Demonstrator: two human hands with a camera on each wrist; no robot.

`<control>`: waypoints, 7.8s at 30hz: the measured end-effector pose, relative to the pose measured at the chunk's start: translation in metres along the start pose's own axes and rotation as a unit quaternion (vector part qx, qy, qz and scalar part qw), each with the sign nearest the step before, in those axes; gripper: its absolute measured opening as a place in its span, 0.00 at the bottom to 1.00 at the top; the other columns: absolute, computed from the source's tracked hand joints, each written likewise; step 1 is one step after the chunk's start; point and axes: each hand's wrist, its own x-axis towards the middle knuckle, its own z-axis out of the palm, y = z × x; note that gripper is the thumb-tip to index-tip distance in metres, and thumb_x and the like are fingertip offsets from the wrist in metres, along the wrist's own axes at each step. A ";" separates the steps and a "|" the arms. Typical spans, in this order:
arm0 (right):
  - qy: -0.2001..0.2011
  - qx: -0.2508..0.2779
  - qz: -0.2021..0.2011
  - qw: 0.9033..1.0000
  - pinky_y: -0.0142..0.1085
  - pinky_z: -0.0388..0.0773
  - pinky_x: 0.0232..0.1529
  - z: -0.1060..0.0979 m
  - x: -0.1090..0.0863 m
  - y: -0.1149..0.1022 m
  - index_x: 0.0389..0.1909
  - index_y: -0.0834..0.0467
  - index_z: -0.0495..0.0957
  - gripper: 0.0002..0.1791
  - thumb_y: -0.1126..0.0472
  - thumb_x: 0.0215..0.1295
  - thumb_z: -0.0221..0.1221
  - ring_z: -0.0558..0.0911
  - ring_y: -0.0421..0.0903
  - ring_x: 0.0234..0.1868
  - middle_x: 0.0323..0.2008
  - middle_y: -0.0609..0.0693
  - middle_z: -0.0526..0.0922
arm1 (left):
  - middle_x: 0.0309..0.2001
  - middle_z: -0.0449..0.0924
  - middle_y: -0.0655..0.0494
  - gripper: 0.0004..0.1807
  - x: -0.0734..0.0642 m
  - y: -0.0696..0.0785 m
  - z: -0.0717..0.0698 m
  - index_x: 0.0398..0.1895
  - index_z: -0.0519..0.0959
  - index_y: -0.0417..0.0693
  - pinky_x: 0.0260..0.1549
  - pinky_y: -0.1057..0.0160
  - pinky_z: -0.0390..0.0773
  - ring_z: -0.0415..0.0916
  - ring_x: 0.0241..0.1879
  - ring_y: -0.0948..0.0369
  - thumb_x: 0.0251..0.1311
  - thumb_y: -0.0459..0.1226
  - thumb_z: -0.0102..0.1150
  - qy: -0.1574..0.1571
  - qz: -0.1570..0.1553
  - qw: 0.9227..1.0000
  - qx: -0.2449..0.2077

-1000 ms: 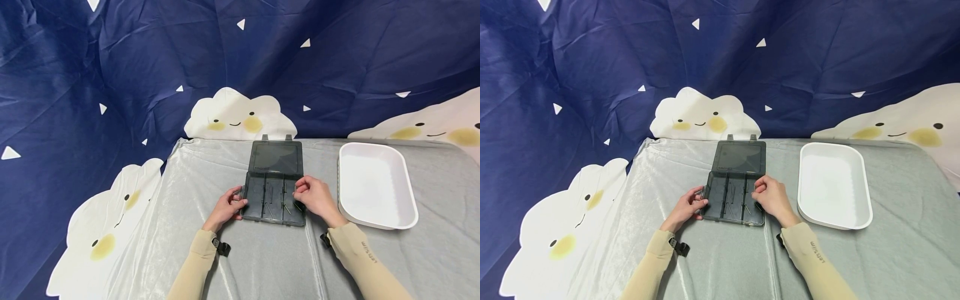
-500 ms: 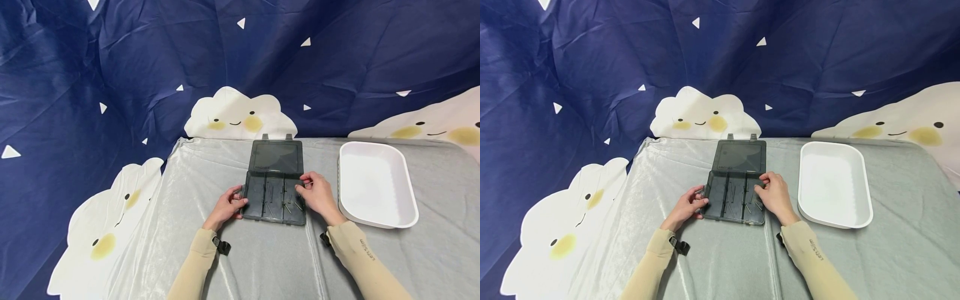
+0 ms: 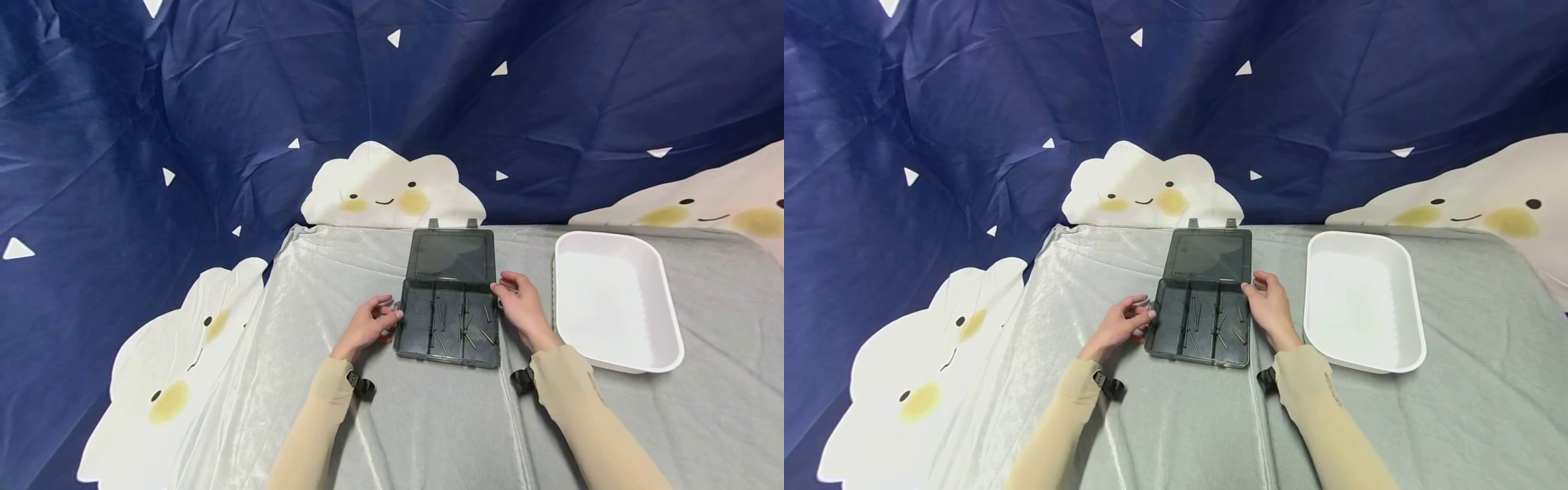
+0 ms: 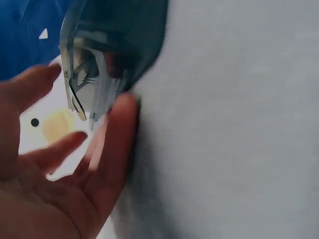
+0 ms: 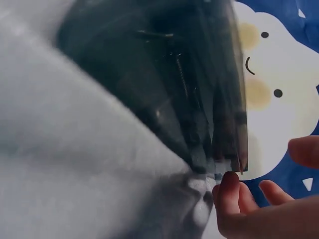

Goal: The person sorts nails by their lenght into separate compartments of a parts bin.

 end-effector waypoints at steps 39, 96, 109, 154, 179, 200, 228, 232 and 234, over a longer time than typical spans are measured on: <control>-0.074 0.107 0.034 0.991 0.14 0.69 0.44 -0.004 0.033 0.016 0.71 0.70 0.53 0.29 0.70 0.71 0.44 0.64 0.53 0.67 0.69 0.68 0.61 | 0.69 0.64 0.41 0.30 0.062 0.026 0.004 0.72 0.57 0.37 0.43 0.70 0.77 0.74 0.49 0.61 0.68 0.29 0.49 -0.053 -0.070 0.991 -0.096; -0.031 0.001 -0.069 0.997 0.15 0.69 0.43 -0.008 0.029 -0.003 0.70 0.67 0.58 0.31 0.66 0.67 0.52 0.73 0.59 0.61 0.64 0.67 0.67 | 0.66 0.67 0.42 0.38 0.060 0.036 0.017 0.73 0.59 0.45 0.62 0.55 0.77 0.68 0.65 0.46 0.58 0.22 0.55 0.039 0.104 0.994 0.024; -0.003 0.048 -0.127 0.991 0.10 0.69 0.48 -0.013 0.023 -0.029 0.69 0.67 0.58 0.29 0.65 0.69 0.52 0.73 0.56 0.62 0.63 0.67 0.68 | 0.68 0.63 0.36 0.31 0.024 0.088 0.020 0.71 0.58 0.34 0.66 0.54 0.72 0.63 0.67 0.42 0.64 0.25 0.49 0.060 0.155 0.986 -0.030; -0.123 -0.308 -0.435 0.837 0.48 0.80 0.53 -0.034 -0.058 -0.042 0.50 0.60 0.79 0.17 0.72 0.60 0.59 0.80 0.51 0.51 0.49 0.52 0.82 | 0.54 0.81 0.48 0.11 -0.035 0.069 -0.009 0.49 0.82 0.40 0.63 0.62 0.76 0.77 0.57 0.56 0.65 0.31 0.57 -0.064 0.445 0.850 0.274; -0.091 -0.385 -0.473 0.787 0.52 0.82 0.52 -0.011 -0.083 0.008 0.40 0.61 0.82 0.17 0.73 0.46 0.68 0.79 0.61 0.56 0.52 0.60 0.80 | 0.63 0.73 0.48 0.16 -0.060 0.027 0.001 0.55 0.80 0.45 0.68 0.60 0.71 0.67 0.66 0.54 0.65 0.32 0.58 -0.115 0.428 0.777 0.447; -0.086 -0.404 -0.444 0.795 0.49 0.81 0.55 0.002 -0.090 0.023 0.45 0.60 0.80 0.20 0.62 0.49 0.72 0.75 0.58 0.60 0.55 0.58 0.77 | 0.63 0.72 0.50 0.22 -0.061 0.010 0.015 0.57 0.78 0.47 0.63 0.60 0.76 0.69 0.65 0.55 0.63 0.46 0.61 -0.066 0.416 0.763 0.490; -0.071 -0.448 -0.392 0.800 0.55 0.71 0.66 0.012 -0.089 0.033 0.54 0.67 0.77 0.32 0.58 0.48 0.73 0.70 0.63 0.65 0.63 0.65 0.72 | 0.69 0.66 0.47 0.37 -0.060 0.010 0.028 0.64 0.73 0.45 0.63 0.60 0.76 0.61 0.70 0.50 0.52 0.52 0.69 -0.031 0.345 0.755 0.557; -0.061 -0.449 -0.394 0.800 0.55 0.71 0.66 0.014 -0.089 0.034 0.53 0.68 0.77 0.31 0.59 0.48 0.73 0.71 0.64 0.65 0.62 0.66 0.72 | 0.69 0.67 0.48 0.36 -0.060 0.009 0.031 0.64 0.73 0.47 0.61 0.61 0.78 0.62 0.70 0.51 0.53 0.52 0.69 -0.021 0.343 0.748 0.568; -0.057 -0.452 -0.394 0.798 0.55 0.72 0.66 0.014 -0.090 0.035 0.53 0.67 0.77 0.31 0.59 0.48 0.73 0.71 0.64 0.64 0.62 0.66 0.73 | 0.69 0.67 0.48 0.36 -0.059 0.009 0.033 0.64 0.73 0.47 0.60 0.61 0.78 0.62 0.70 0.50 0.53 0.52 0.69 -0.019 0.341 0.745 0.573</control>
